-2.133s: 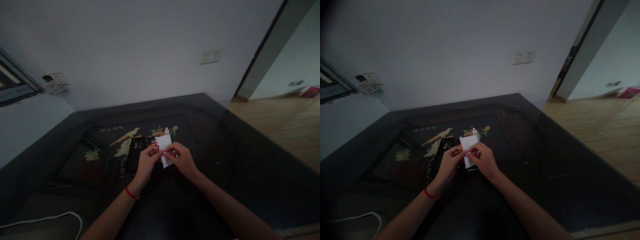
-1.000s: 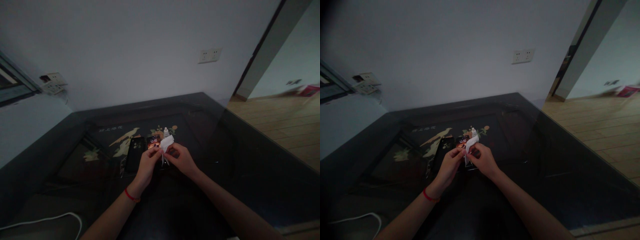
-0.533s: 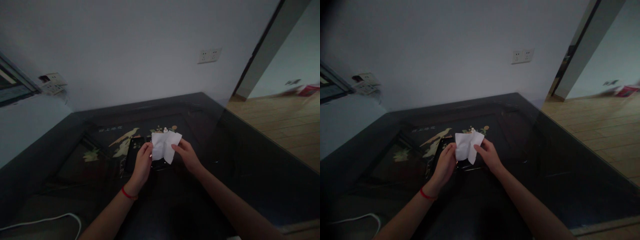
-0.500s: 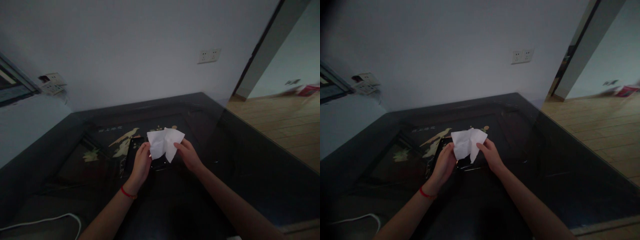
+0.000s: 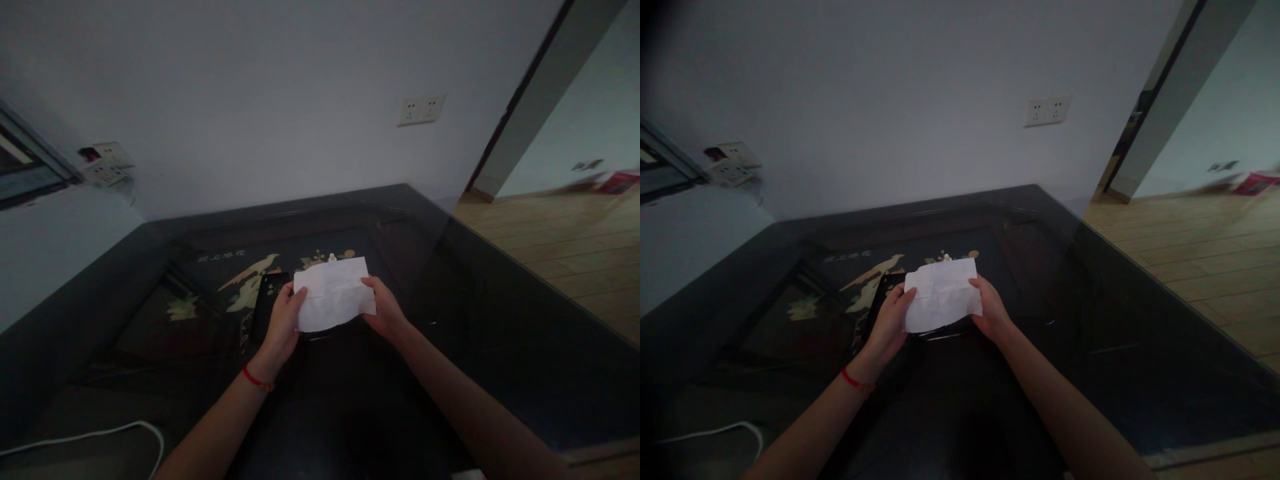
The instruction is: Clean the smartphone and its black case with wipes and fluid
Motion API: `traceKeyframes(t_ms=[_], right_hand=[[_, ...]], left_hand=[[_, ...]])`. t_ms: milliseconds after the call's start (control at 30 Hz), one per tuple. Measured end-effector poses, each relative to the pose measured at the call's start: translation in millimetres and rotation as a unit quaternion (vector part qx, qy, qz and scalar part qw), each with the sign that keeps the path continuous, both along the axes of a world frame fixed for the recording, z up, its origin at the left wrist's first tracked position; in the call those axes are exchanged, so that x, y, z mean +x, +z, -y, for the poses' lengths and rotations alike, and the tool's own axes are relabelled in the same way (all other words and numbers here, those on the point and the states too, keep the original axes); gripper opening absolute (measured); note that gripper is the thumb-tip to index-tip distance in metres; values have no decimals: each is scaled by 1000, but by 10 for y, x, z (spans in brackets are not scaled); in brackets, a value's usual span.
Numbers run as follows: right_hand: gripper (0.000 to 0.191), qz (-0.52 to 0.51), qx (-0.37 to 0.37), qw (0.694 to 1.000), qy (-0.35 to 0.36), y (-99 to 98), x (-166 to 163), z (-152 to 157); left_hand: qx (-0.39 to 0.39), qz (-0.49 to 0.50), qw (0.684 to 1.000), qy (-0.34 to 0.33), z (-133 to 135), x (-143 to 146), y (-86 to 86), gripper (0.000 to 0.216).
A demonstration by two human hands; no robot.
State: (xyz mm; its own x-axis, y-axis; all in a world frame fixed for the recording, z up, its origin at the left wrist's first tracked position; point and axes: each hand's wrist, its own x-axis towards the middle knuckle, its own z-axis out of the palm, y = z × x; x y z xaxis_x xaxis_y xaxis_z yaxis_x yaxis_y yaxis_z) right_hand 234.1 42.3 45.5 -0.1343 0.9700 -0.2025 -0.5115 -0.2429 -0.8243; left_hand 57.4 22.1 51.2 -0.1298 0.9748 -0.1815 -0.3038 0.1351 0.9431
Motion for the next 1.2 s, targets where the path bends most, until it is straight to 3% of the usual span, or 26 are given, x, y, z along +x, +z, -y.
traceKeyframes(t_ms=[133,233,300,367,567,867,1000,1067,1200], right_hand=[[13,-13,-2,1000,13,37,-8,19],[17,-21,11,1000,7,87,-4,38],[23,-24,27,999,-2,127,3,53],[31,-25,44,999,-9,161,2,72],[37,-4,67,998,9,143,-115,150],[17,123,107,986,17,49,-111,130],[28,171,112,979,-6,37,-28,65],[36,173,100,980,18,25,-8,52],[32,158,70,981,89,-17,-7,53]], left_hand=[[49,-75,996,23,-23,-16,-48,40],[105,-137,983,69,22,-25,14,42],[121,-158,978,56,88,-6,85,30],[119,-153,981,10,156,41,141,24],[61,-50,991,-109,229,195,101,39],[39,-14,996,-82,151,134,-89,39],[36,-25,996,-80,152,135,-112,42],[39,-34,995,-82,160,137,-100,43],[49,-58,993,-85,163,144,-66,41]])
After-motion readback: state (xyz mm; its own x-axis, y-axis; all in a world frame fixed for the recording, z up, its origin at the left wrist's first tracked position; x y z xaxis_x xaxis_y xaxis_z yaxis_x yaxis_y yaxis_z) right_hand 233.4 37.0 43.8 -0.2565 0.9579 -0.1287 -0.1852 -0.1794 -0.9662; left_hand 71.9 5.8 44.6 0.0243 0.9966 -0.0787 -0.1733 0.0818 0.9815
